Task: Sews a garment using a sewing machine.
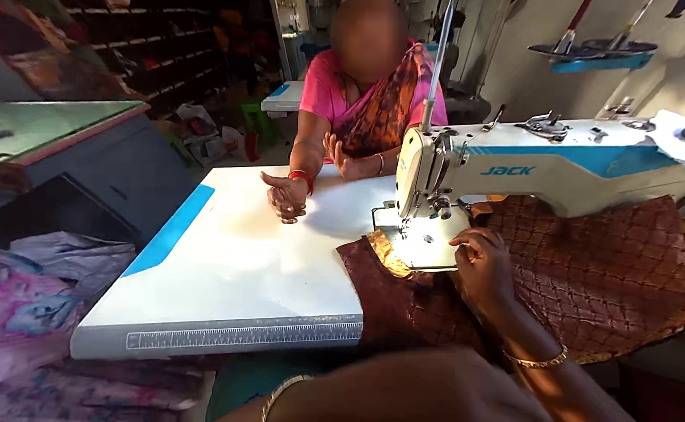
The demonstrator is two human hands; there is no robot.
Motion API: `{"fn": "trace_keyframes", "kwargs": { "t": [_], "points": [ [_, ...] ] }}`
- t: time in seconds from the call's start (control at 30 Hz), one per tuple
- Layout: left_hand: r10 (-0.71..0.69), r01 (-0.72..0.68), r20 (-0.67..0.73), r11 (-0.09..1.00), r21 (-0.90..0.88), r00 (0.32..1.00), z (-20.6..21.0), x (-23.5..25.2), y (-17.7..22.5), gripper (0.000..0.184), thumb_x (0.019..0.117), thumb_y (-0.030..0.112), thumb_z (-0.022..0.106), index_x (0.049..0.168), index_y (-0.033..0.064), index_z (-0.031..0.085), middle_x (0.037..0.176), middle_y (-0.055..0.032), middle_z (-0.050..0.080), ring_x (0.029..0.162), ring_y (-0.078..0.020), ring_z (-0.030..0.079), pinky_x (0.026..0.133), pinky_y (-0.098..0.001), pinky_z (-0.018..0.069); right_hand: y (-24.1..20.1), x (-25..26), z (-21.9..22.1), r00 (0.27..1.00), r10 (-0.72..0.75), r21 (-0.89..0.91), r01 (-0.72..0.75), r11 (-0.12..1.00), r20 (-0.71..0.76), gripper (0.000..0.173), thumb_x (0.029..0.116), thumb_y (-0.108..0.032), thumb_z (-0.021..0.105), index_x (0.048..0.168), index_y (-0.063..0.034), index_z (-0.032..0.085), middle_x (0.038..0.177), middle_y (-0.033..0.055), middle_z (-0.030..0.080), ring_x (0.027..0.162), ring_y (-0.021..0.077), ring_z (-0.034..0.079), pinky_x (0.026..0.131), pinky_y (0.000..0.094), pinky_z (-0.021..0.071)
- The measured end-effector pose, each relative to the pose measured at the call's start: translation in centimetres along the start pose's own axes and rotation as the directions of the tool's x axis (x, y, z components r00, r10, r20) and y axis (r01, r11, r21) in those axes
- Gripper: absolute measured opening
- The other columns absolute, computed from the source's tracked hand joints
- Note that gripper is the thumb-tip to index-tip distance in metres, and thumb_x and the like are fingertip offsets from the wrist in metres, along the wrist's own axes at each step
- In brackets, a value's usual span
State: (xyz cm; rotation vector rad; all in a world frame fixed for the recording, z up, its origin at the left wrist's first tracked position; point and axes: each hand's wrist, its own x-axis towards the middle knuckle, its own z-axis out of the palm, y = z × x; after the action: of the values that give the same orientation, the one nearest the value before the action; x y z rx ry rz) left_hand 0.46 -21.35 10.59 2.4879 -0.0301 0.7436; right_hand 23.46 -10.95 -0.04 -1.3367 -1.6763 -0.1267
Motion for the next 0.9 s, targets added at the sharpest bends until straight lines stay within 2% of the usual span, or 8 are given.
{"fn": "trace_keyframes", "kwargs": {
  "t": [0.13,0.27,0.37,0.47,0.6,0.73,0.8,0.9],
  "points": [
    [-0.390,0.412,-0.145,0.892,0.187,0.909,-2.7,-3.2,-9.6,0.021,0.0965,-0.001,0.061,0.112,0.0024,0.074,0.109,-0.0098,0.073,0.102,-0.0190,0.071,0.094,-0.0377,0.0570,-2.6,-0.3,-1.6,0.973,0.065,0.114,-0.092,0.989,0.221,0.013,0.0940,-0.002,0.062,0.103,0.0004,0.071,0.112,0.0171,0.068,0.095,0.0270,0.067,0.078,0.0438,0.0580],
    [-0.549,0.554,-0.114,0.832,0.020,0.828,-3.5,-3.9,-13.9,0.030,0.0909,-0.007,0.067,0.121,-0.0038,0.069,0.126,-0.0175,0.068,0.117,-0.0273,0.066,0.104,-0.0434,0.0512,-4.5,-1.9,-0.7,0.890,0.066,-0.017,-0.066,0.998,0.451,0.038,0.0806,-0.011,0.084,0.116,-0.0052,0.072,0.127,0.0149,0.065,0.120,0.0398,0.060,0.093,0.0676,0.0471],
    [-0.509,0.508,-0.017,0.856,0.100,0.861,-2.0,-3.6,-15.9,0.039,0.0857,-0.003,0.074,0.124,-0.0023,0.068,0.132,-0.0170,0.066,0.128,-0.0311,0.059,0.112,-0.0469,0.0436,-5.0,-2.5,-0.9,0.842,0.201,-0.160,-0.138,0.977,0.500,0.055,0.0749,-0.007,0.087,0.127,-0.0089,0.067,0.136,0.0145,0.061,0.130,0.0436,0.051,0.096,0.0692,0.0420],
    [-0.492,0.484,-0.030,0.843,0.236,0.870,-1.5,-3.4,-16.7,0.034,0.0863,0.000,0.073,0.121,0.0004,0.071,0.126,-0.0164,0.069,0.124,-0.0338,0.062,0.109,-0.0497,0.0460,-3.7,-3.2,-0.7,0.855,0.216,-0.123,-0.179,0.976,0.471,0.051,0.0768,-0.001,0.083,0.125,-0.0040,0.067,0.129,0.0183,0.064,0.126,0.0445,0.055,0.099,0.0689,0.0419],
    [-0.531,0.511,-0.021,0.803,0.307,0.847,-1.8,-3.1,-16.7,0.041,0.0878,0.008,0.076,0.128,0.0056,0.069,0.123,-0.0142,0.071,0.119,-0.0347,0.065,0.098,-0.0568,0.0498,-2.1,-4.3,0.0,0.939,0.070,-0.043,-0.058,0.997,0.337,0.015,0.0891,-0.005,0.073,0.103,-0.0008,0.074,0.107,0.0175,0.072,0.110,0.0406,0.065,0.093,0.0653,0.0473],
    [-0.419,0.460,-0.193,0.780,0.423,0.887,0.1,-3.3,-17.2,0.037,0.0882,0.010,0.076,0.124,0.0053,0.068,0.105,-0.0163,0.073,0.101,-0.0355,0.071,0.085,-0.0551,0.0570,-2.0,-4.3,0.6,0.971,0.066,0.025,-0.073,0.997,0.230,0.016,0.0962,-0.019,0.067,0.096,-0.0058,0.075,0.103,0.0101,0.071,0.102,0.0313,0.066,0.089,0.0548,0.0517],
    [-0.339,0.419,-0.246,0.750,0.512,0.908,1.1,-3.6,-17.7,0.027,0.0915,0.008,0.070,0.118,0.0050,0.072,0.100,-0.0160,0.073,0.094,-0.0343,0.073,0.077,-0.0511,0.0605,-2.2,-4.3,0.8,0.973,0.057,0.018,-0.063,0.998,0.224,0.014,0.0942,-0.018,0.068,0.096,-0.0065,0.076,0.109,0.0104,0.071,0.107,0.0324,0.066,0.090,0.0591,0.0495],
    [-0.337,0.418,-0.248,0.736,0.532,0.908,1.3,-3.7,-17.6,0.018,0.0953,0.009,0.065,0.111,0.0064,0.072,0.098,-0.0119,0.073,0.089,-0.0297,0.074,0.072,-0.0482,0.0611,-2.7,-4.4,1.0,0.977,0.010,-0.034,-0.003,0.999,0.213,0.018,0.0817,0.006,0.066,0.094,-0.0021,0.076,0.108,0.0136,0.073,0.106,0.0347,0.068,0.089,0.0597,0.0518]
  ]
}}
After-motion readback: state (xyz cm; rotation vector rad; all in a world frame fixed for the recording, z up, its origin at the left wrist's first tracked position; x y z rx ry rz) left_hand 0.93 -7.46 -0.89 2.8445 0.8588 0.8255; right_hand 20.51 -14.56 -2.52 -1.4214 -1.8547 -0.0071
